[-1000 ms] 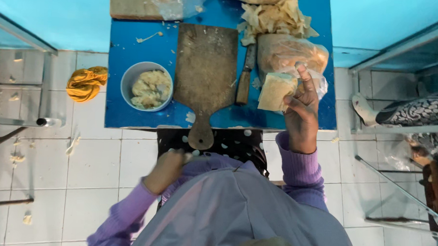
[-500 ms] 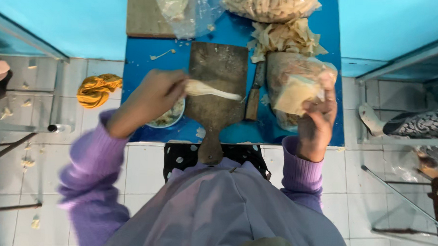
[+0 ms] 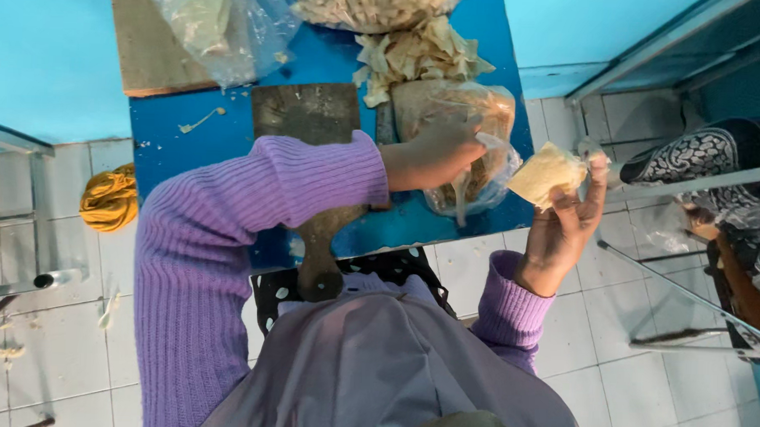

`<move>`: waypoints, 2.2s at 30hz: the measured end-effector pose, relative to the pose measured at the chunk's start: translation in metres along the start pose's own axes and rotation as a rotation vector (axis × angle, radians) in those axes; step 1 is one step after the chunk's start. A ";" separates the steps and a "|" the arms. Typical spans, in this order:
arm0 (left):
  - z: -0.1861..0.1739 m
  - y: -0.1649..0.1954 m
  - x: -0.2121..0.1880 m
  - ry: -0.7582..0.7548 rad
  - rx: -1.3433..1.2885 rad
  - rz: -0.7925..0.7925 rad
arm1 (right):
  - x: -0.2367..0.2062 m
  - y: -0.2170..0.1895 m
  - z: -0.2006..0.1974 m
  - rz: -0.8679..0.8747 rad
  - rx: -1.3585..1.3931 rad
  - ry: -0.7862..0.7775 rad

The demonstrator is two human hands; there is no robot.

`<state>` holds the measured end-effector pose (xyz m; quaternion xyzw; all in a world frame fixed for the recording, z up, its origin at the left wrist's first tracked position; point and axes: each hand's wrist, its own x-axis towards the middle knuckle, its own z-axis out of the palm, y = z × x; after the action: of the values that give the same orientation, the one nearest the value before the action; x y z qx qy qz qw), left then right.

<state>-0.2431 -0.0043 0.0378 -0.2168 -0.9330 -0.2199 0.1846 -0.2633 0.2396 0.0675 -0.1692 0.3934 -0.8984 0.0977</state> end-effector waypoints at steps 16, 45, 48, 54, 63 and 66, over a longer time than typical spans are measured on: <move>-0.096 0.124 -0.196 -0.120 0.204 -0.183 | -0.019 0.032 0.034 0.129 -0.059 -0.146; -0.020 0.111 -0.206 1.137 -1.680 -0.670 | -0.063 0.121 0.114 -0.361 -1.000 -0.929; -0.017 0.113 -0.208 1.142 -1.614 -0.665 | -0.061 0.112 0.125 -0.291 -0.941 -0.925; -0.009 0.115 -0.212 1.117 -1.561 -0.634 | -0.060 0.121 0.151 -0.084 -0.786 -0.772; -0.027 0.112 -0.217 1.213 -1.524 -0.672 | -0.016 0.113 0.151 0.263 -0.416 -0.552; -0.048 0.126 -0.224 1.164 -1.487 -0.660 | 0.000 0.117 0.152 -0.013 -0.619 -0.517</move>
<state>0.0184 0.0017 0.0210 0.1342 -0.3361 -0.8599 0.3599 -0.2006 0.0582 0.0773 -0.4137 0.6065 -0.6660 0.1321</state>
